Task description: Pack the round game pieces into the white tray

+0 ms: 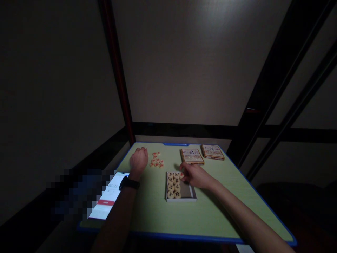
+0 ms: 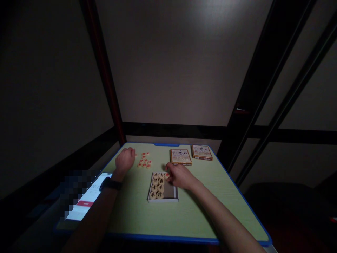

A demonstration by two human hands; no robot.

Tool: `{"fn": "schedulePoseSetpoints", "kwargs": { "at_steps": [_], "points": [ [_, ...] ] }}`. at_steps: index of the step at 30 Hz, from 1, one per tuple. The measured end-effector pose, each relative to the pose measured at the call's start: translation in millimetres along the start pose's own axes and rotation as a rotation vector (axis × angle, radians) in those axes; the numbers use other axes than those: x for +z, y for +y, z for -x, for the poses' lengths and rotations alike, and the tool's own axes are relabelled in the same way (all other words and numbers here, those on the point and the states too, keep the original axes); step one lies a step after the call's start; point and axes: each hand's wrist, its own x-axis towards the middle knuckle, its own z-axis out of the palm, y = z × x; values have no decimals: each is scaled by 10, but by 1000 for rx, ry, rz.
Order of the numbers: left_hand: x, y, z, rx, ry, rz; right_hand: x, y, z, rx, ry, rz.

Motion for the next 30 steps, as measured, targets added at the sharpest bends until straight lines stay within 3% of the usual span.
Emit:
{"fn": "schedulePoseSetpoints", "kwargs": {
  "at_steps": [6, 11, 20, 30],
  "points": [
    [115, 120, 108, 144, -51, -79, -110, 7, 22, -4, 38, -215],
    [170, 242, 253, 268, -56, -107, -158, 119, -5, -40, -80, -511],
    [211, 279, 298, 275, -71, -122, -10, 62, -26, -31, 51, -76],
    [318, 250, 198, 334, -125, -74, 40, 37, -32, -21, 53, -16]
  ]
}}
